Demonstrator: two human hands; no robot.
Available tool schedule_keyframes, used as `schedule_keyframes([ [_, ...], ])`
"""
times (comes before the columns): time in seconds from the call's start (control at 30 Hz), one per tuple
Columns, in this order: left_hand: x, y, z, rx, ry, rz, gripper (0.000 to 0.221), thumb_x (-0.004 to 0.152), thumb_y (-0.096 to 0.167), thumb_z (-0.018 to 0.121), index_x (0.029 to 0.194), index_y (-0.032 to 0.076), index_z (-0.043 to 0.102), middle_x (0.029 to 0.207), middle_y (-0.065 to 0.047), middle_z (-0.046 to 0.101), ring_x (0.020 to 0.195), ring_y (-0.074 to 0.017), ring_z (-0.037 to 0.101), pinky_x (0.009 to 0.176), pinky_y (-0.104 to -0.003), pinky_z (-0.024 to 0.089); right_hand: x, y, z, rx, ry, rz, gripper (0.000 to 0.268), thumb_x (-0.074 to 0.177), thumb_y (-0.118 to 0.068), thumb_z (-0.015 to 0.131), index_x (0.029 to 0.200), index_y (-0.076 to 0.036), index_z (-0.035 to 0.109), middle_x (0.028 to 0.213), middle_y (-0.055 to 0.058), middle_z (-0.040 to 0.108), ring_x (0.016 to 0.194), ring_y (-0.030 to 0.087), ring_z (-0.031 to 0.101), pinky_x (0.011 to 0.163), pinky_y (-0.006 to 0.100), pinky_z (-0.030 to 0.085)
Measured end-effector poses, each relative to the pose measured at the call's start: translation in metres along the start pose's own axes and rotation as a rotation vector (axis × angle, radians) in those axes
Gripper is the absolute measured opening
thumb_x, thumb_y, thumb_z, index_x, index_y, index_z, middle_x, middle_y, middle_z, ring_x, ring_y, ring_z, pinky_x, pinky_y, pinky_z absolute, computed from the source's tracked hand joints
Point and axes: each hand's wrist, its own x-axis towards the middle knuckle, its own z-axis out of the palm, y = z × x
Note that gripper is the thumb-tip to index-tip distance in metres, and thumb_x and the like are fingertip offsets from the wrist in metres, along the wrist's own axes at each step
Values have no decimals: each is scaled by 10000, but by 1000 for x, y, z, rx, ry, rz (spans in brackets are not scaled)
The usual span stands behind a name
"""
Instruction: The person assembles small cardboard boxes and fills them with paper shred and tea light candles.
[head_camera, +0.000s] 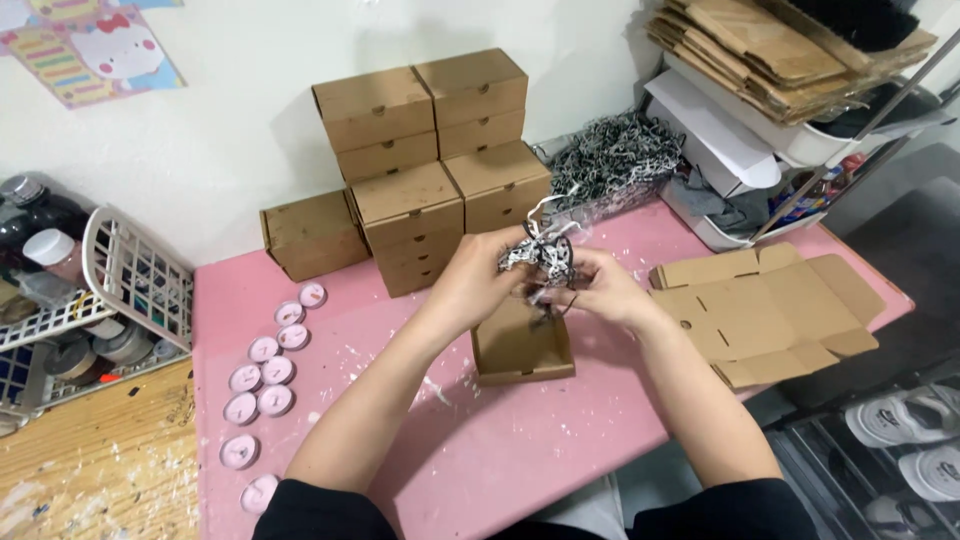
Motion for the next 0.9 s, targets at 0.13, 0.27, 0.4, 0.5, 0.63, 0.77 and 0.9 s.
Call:
schedule_keyframes([
  [0.13, -23, -50, 25, 41, -50, -58, 322, 862, 5, 653, 1179, 54, 688, 974, -186, 755, 908, -346, 742, 858, -403, 555, -12, 14, 11, -251, -46, 16, 343, 885, -56, 770, 1226, -43, 727, 1102, 121, 792, 1022, 168, 742, 930, 341, 604],
  [0.27, -47, -74, 25, 284, -241, -52, 428, 776, 47, 750, 1192, 117, 685, 1116, -132, 741, 1049, -347, 697, 866, -434, 536, -24, -5, 22, -834, -98, 182, 373, 814, -81, 809, 1177, -45, 734, 1017, 172, 763, 925, 301, 715, 853, 427, 578],
  [0.4, -59, -79, 15, 618, -376, -69, 583, 732, 1, 725, 1270, 224, 688, 1286, -31, 704, 1129, -285, 677, 869, -444, 554, -31, -28, 33, -974, -78, -135, 555, 727, -59, 803, 1259, -35, 647, 1156, 188, 687, 1052, 338, 695, 909, 407, 564],
  [0.5, -61, -65, 14, 696, -447, -143, 557, 741, 171, 811, 1273, 266, 675, 1215, -21, 708, 1111, -263, 666, 985, -499, 473, -25, -22, 42, -940, -208, -98, 585, 777, -85, 773, 1338, -82, 608, 1160, 147, 686, 1034, 301, 706, 931, 383, 560],
  [0.63, -77, -82, 33, 779, -329, -43, 419, 816, 252, 779, 1226, 225, 695, 1148, -44, 725, 1133, -273, 668, 1027, -512, 452, -9, 31, 37, -1077, -358, -216, 430, 763, -23, 768, 1190, -40, 713, 1158, 142, 718, 1075, 339, 684, 943, 436, 538],
  [0.77, -87, -67, 47, 746, -435, -6, 422, 920, 444, 659, 1216, 144, 690, 1236, -128, 676, 1227, -327, 595, 1115, -584, 303, -6, -3, 39, -1017, -122, -181, 223, 872, -130, 753, 1079, -51, 734, 1098, 110, 718, 962, 288, 732, 873, 384, 591],
  [0.9, -94, -73, 63, 689, -646, -34, 575, 967, 608, 423, 1276, 196, 680, 1252, -157, 627, 1299, -317, 519, 1220, -705, 2, -13, -40, 38, -986, -364, 123, 340, 748, -298, 841, 1023, -107, 783, 941, 97, 756, 838, 285, 731, 755, 397, 570],
])
